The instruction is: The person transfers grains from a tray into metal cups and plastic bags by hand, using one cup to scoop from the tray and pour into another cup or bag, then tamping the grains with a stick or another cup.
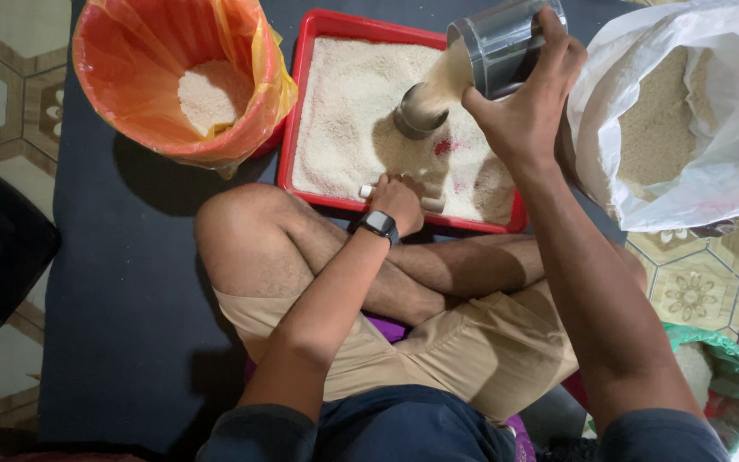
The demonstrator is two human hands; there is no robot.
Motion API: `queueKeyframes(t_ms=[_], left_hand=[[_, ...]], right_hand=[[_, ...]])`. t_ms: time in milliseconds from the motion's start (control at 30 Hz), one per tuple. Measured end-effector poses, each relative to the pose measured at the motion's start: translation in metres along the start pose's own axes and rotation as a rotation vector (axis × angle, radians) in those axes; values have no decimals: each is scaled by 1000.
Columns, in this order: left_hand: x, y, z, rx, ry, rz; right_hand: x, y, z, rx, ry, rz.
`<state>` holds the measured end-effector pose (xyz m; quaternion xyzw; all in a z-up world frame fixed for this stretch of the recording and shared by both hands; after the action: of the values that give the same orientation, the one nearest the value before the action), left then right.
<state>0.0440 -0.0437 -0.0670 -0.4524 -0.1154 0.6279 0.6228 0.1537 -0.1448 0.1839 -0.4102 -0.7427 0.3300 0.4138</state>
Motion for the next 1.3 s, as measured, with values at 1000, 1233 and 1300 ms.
queueKeyframes(t_ms=[1000, 1233, 1300], left_hand=[[25, -92, 30, -906, 146, 417], [79, -98, 36, -1052, -54, 735], [91, -114, 57, -1214, -119, 704]], right_hand=[[15, -6, -1, -5, -13, 126], [25, -6, 1, -41, -101, 174], [37, -9, 0, -17, -143, 199]])
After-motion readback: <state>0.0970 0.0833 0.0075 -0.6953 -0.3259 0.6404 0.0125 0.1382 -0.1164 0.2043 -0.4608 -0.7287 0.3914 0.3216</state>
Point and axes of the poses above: each hand's wrist, its own z-axis away from the middle knuckle, its own y-axis out of the palm, x = y × z, the point moved 10 cm from there along -z, towards the middle knuckle, and after that the axes turned 10 degrees about z, right-handed, at the moved point
